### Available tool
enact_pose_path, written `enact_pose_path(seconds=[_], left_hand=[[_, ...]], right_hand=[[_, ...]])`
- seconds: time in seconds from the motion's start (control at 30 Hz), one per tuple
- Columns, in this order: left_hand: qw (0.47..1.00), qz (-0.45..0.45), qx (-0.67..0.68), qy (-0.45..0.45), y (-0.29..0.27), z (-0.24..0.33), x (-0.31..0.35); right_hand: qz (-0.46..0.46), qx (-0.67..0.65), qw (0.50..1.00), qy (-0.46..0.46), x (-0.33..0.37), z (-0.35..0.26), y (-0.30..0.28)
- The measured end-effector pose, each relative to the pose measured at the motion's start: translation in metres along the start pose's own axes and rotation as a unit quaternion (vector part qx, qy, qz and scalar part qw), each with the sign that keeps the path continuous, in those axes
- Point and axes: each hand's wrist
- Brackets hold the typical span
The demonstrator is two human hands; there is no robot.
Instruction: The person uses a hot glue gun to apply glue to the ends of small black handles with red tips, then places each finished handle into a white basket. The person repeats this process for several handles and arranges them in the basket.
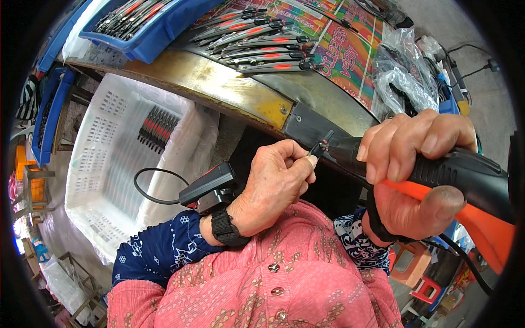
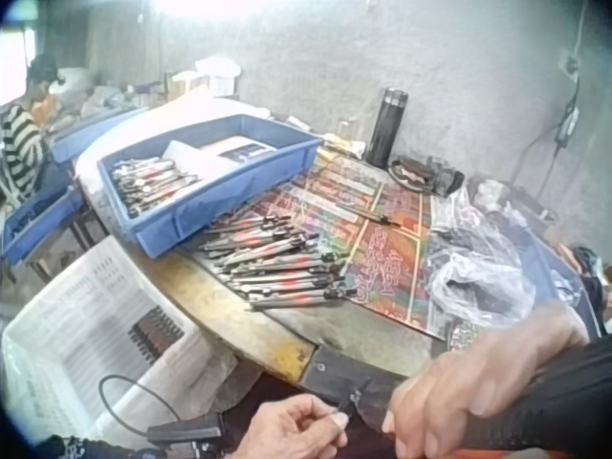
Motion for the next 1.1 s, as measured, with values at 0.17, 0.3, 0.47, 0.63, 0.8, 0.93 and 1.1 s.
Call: enact_pose_path(seconds=[0.17, 0.3, 0.47, 0.63, 0.8, 0.93, 1.1], left_hand=[[1.000, 0.007, 0.003, 0.005, 0.002, 0.000, 0.000], [0.999, 0.024, 0.017, 0.032, 0.003, -0.001, 0.000], [0.998, 0.021, 0.028, 0.045, 0.004, -0.003, -0.001], [0.998, 0.022, 0.026, 0.051, 0.002, -0.007, -0.004], [0.997, 0.028, 0.035, 0.061, 0.004, -0.009, -0.005], [0.998, 0.033, 0.021, 0.047, 0.004, -0.006, -0.003], [0.997, 0.035, 0.034, 0.065, 0.004, -0.010, -0.006]], right_hand=[[-0.008, 0.009, 1.000, 0.011, -0.005, 0.001, 0.002], [-0.014, 0.031, 0.999, 0.023, -0.007, 0.001, 0.005], [-0.030, 0.037, 0.999, -0.008, -0.009, 0.007, 0.006], [-0.024, 0.035, 0.999, -0.027, -0.010, 0.012, 0.007], [-0.024, 0.048, 0.999, -0.004, -0.010, 0.009, 0.008], [-0.042, 0.070, 0.997, -0.016, -0.014, 0.011, 0.007], [-0.055, 0.090, 0.994, 0.000, -0.014, 0.008, 0.004]])
Point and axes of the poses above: each hand's wrist, its own x-axis away from the middle knuckle, its own y-axis out of the palm, z = x × y, and after that the axes turned 7 degrees about -y, right-handed
